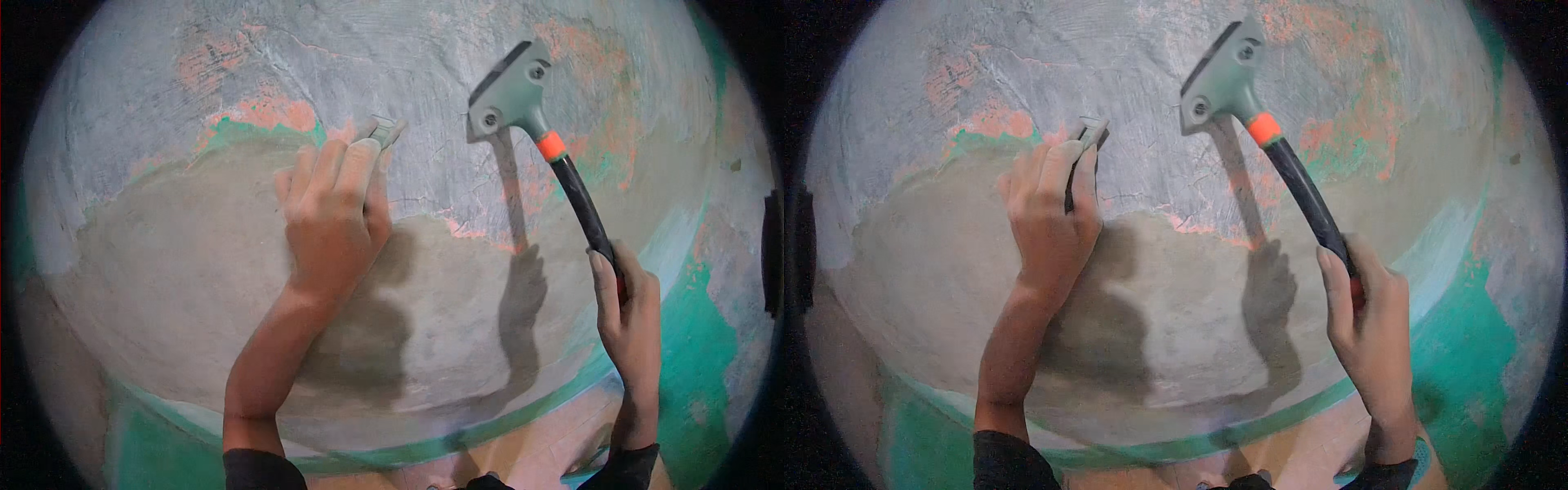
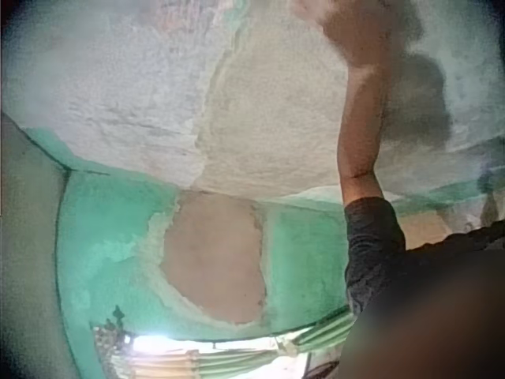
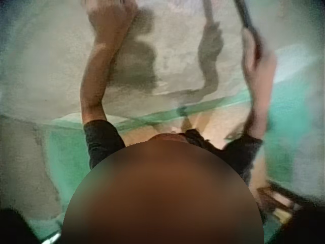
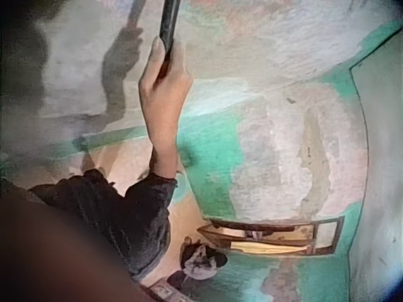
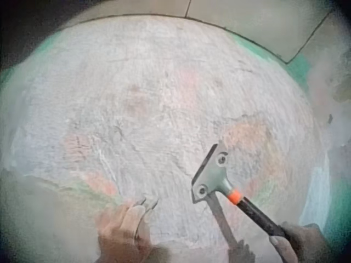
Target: Using a putty knife and hands to apply and smooth patching compound on a damaged wall surface.
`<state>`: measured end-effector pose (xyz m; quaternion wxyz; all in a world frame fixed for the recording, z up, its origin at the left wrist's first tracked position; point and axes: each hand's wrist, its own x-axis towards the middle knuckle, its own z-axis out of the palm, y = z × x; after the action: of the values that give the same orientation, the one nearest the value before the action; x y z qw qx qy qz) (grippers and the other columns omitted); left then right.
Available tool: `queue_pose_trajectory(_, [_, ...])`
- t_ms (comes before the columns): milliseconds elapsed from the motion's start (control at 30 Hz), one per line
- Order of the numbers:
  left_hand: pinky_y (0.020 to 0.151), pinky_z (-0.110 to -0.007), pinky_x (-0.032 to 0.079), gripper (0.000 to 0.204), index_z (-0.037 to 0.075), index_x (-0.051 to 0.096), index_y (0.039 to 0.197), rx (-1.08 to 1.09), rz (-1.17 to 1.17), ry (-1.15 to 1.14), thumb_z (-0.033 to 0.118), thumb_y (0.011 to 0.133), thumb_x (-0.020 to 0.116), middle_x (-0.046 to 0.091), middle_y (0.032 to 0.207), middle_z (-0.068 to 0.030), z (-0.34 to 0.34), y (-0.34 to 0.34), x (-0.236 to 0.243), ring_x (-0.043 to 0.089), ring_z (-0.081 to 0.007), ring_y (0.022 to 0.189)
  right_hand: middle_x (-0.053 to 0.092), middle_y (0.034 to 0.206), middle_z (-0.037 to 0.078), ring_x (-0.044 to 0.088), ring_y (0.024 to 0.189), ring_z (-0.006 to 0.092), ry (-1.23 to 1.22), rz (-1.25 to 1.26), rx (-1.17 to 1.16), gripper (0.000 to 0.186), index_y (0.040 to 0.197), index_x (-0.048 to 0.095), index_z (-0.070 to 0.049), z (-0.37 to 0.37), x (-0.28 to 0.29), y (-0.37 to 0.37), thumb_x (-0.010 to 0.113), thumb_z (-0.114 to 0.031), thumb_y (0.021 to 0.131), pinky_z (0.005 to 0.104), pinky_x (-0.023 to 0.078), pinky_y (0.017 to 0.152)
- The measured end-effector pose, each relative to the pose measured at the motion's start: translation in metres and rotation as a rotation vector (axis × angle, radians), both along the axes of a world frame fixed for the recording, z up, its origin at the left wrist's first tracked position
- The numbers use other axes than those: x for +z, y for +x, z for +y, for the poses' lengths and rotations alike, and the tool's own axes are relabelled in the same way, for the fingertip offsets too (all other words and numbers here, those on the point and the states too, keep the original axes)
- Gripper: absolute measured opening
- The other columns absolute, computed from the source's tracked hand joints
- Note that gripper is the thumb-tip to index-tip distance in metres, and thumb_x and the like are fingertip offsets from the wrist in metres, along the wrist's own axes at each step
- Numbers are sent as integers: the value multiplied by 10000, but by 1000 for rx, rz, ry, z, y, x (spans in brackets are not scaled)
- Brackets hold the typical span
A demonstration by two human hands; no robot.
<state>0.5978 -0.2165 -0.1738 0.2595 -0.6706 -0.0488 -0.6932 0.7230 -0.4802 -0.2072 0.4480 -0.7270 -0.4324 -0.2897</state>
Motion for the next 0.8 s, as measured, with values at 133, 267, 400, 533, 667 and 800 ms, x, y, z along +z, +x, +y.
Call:
queue_pose_trajectory(133, [714,-385,370,103,68,637,945,7,21,-37,105,849,647,640,916,-86,-7,2,3,568,-275,800,361,529,79,351,491,87,28,58,12,216,904,567,54,-3,0,2,563,-152,966,300,287,440])
queue_pose_trajectory(267, [714,-383,370,96,62,638,936,7,24,-22,96,847,649,647,908,-89,-5,5,0,573,-273,800,367,527,76,363,489,87,45,91,41,230,892,569,50,-3,-9,7,567,-168,967,304,291,440])
queue_pose_trajectory(400, [718,-381,372,80,62,640,929,37,-5,-2,91,856,631,655,912,-90,1,1,2,582,-270,802,378,533,66,367,493,83,52,104,75,238,879,574,46,7,-5,5,569,-176,966,304,291,440])
queue_pose_trajectory(533, [722,-395,360,100,76,632,949,89,-26,-34,112,861,602,651,896,-91,-5,3,6,583,-273,808,394,557,48,373,541,74,-2,367,190,268,873,568,37,-2,-58,30,556,-210,976,289,297,462])
queue_pose_trajectory(667, [726,-416,350,102,94,606,926,164,-118,-108,135,834,589,605,827,-85,-22,12,32,570,-280,819,414,611,-11,375,524,55,166,498,392,248,890,519,-26,18,-128,65,502,-247,1002,248,304,455])
queue_pose_trajectory(800, [762,-432,372,162,120,604,958,266,54,-59,118,799,571,591,853,-83,-52,50,28,567,-301,846,448,663,0,412,590,82,224,584,473,255,870,508,-23,25,-163,95,487,-239,1004,267,324,515])
